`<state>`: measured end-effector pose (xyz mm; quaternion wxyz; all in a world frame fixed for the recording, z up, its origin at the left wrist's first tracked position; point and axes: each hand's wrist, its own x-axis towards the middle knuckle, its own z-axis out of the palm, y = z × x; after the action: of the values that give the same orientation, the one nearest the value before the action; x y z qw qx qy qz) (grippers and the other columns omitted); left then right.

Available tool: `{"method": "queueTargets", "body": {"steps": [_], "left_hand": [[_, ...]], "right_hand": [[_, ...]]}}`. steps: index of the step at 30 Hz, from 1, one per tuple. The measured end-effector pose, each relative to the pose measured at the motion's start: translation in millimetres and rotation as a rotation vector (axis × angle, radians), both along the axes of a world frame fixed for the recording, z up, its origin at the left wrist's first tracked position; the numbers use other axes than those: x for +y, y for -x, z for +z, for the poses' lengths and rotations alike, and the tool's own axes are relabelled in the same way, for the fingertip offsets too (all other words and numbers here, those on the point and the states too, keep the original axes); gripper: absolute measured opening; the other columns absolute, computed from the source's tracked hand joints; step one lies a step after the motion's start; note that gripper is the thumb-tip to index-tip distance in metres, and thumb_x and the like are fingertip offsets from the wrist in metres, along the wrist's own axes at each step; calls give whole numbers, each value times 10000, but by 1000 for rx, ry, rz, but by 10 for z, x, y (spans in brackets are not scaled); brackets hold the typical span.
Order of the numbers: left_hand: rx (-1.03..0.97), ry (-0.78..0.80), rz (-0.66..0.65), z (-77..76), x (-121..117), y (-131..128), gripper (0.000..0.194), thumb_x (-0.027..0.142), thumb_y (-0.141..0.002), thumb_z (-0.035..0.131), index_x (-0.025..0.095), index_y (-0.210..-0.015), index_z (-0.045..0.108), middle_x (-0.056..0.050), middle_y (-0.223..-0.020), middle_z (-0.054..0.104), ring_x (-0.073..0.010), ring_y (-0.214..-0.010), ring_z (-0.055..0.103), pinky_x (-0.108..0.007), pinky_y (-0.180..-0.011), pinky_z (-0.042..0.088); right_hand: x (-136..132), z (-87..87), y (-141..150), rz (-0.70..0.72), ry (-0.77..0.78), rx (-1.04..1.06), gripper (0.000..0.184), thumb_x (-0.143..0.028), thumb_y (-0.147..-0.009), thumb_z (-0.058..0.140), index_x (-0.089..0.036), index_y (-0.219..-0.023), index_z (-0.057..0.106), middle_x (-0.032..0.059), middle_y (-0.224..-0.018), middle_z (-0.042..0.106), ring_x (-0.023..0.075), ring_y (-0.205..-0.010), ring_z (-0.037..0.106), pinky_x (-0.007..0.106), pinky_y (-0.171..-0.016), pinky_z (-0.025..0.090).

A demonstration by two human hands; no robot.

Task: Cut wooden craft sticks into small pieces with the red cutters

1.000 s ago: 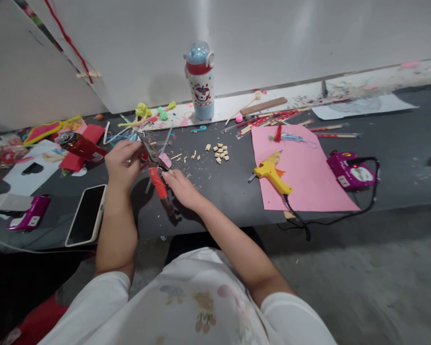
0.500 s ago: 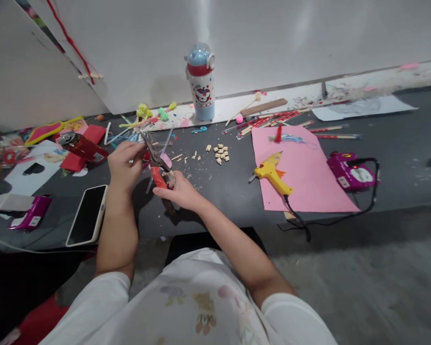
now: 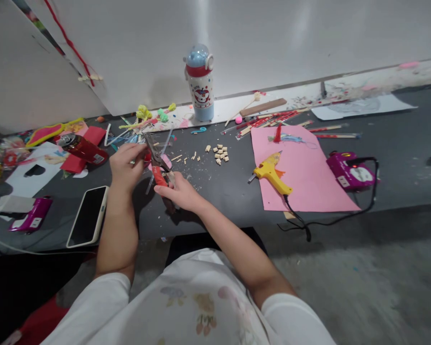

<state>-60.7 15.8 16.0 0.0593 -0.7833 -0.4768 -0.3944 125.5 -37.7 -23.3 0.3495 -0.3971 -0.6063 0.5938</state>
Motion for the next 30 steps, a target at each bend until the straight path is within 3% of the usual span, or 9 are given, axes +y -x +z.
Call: {"method": "queueTargets", "body": {"steps": [8, 16, 30], "left_hand": [[-36, 25, -33, 10, -6, -4, 283, 136, -829, 482, 205, -1004, 692, -30, -867, 678, -143, -813, 620, -263, -754, 466], [-116, 24, -23, 70, -50, -21, 285, 108, -773, 495, 208, -933, 709, -28, -841, 683, -143, -789, 621, -269, -737, 474], [-173, 78, -50, 125, -94, 3, 265, 150, -806, 486, 229, -935, 703, -32, -877, 694, -144, -800, 650, -278, -719, 519]], "right_hand": [[8, -23, 1, 5, -24, -12, 467, -552, -745, 607, -177, -982, 461, -4, -821, 549, 162, -772, 536, 303, -712, 416], [-34, -17, -5, 4, -54, -51, 591, -553, -705, 662, -169, -1085, 423, -6, -847, 495, 136, -712, 482, 296, -669, 405], [-39, -25, -17, 52, -83, -20, 620, -544, -712, 668, -174, -1132, 402, 2, -894, 481, 129, -738, 474, 292, -688, 409]]}}
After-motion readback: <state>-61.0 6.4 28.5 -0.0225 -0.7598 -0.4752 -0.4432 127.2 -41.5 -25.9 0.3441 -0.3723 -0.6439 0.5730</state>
